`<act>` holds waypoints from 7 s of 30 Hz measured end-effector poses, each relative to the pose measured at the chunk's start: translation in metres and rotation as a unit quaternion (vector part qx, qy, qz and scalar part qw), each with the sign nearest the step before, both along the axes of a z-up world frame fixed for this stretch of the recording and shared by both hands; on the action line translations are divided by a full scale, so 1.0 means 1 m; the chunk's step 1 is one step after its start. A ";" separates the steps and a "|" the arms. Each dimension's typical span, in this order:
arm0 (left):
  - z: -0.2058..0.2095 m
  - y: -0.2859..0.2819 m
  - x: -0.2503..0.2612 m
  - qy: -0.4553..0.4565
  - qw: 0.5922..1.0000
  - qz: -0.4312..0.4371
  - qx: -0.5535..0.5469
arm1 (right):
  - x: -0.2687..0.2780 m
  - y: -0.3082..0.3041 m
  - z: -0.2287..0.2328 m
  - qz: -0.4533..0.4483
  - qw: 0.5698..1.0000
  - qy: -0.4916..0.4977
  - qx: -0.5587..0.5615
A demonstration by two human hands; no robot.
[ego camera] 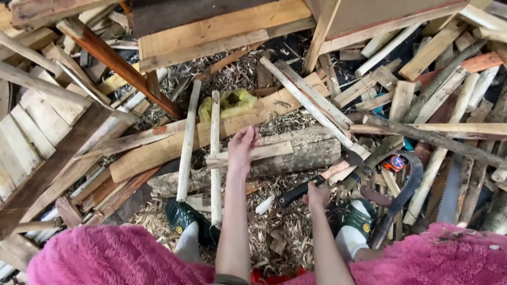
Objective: Assembling a small wooden frame using scrap wood and a hammer
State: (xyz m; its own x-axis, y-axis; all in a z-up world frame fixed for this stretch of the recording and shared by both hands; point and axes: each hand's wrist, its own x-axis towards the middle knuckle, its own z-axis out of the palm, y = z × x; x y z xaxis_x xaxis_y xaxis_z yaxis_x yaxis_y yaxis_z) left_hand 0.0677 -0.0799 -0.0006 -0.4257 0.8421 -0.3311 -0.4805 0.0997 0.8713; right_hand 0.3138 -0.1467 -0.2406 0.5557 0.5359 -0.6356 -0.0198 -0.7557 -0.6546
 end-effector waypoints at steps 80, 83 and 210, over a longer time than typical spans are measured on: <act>-0.116 0.034 0.031 0.492 0.860 -0.133 0.023 | -0.005 0.015 0.045 0.108 0.985 -0.049 -0.129; -0.110 0.033 0.030 0.483 0.865 -0.134 0.026 | -0.006 0.015 0.046 0.110 0.984 -0.055 -0.125; -0.139 0.033 0.047 0.587 0.793 -0.162 0.012 | -0.058 0.009 0.292 0.374 0.889 0.078 0.253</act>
State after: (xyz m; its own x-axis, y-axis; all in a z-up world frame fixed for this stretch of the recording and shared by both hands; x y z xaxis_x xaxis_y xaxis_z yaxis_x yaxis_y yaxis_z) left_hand 0.1149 -0.0470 -0.1391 -0.1877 0.9705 0.1514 0.7108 0.0279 0.7028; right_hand 0.2554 -0.1379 0.0510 -0.1494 0.9574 -0.2473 0.2433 -0.2068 -0.9476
